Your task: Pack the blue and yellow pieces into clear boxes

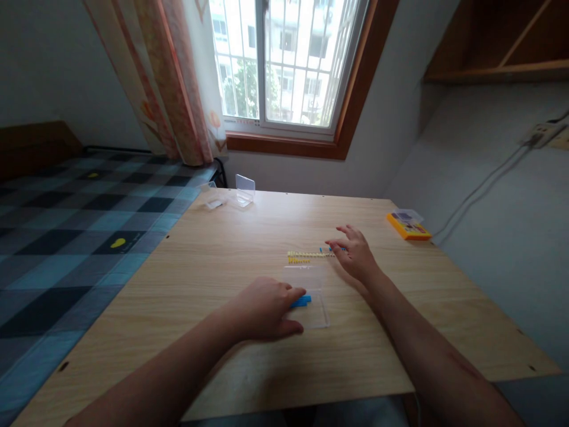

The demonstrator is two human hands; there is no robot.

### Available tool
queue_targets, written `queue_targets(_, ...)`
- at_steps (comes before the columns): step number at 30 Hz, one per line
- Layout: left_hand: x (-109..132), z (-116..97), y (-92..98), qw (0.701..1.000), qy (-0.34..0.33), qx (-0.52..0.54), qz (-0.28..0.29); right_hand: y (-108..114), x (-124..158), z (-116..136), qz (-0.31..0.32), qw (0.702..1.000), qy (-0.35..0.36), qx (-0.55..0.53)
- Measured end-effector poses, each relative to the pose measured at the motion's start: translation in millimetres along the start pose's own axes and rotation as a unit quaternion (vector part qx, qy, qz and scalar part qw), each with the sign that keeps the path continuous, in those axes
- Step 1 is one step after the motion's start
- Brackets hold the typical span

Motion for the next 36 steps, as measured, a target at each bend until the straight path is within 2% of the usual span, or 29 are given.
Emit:
queue_targets(4, -0.2, -0.9, 1.3, 1.000, -0.001, 0.003, -0.003, -31.4, 3.3, -10.7, 0.099, 0.994, -0.043, 0.026)
queue_targets(8, -0.1, -1.0, 2.3, 1.000, 0.001, 0.007, -0.001, -44.8, 3.2, -14.6, 0.141, 0.988, -0.056, 0.031)
queue_targets(13, -0.3, -0.3, 0.9, 1.000, 0.004, 0.003, 0.005, -42.5, 2.3, -16.9, 0.137, 0.988, -0.059, 0.040)
queue_targets(17, -0.3, 0.8, 1.0, 1.000, 0.008, 0.010, 0.004, -42.5, 2.6, -1.3, 0.154, 0.988, -0.006, 0.017)
queue_targets(20, -0.3, 1.7, 0.4, 1.000, 0.013, 0.011, 0.004, -45.0, 2.9, 1.3, 0.166, 0.986, -0.003, 0.007)
queue_targets(24, -0.2, 2.2, 0.2, 1.000, 0.015, 0.007, 0.003, -50.6, 3.1, -11.6, 0.178, 0.983, -0.037, 0.012)
queue_targets(30, 0.0, 1.7, 1.1, 1.000, 0.016, 0.011, 0.010, -49.7, 5.5, -35.7, 0.158, 0.983, -0.094, 0.023)
queue_targets(36, 0.2, 1.4, 3.1, 1.000, 0.014, 0.012, 0.005, -37.4, 5.1, -47.9, 0.090, 0.988, -0.123, 0.021)
Point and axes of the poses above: each hand's wrist, its own x-axis away from the middle knuckle, its own y-axis out of the back of the hand, z = x × y, the point moved 10 cm from there along -x, towards the middle knuckle, and after that the axes turned 9 degrees about y, right-handed, at the moved point
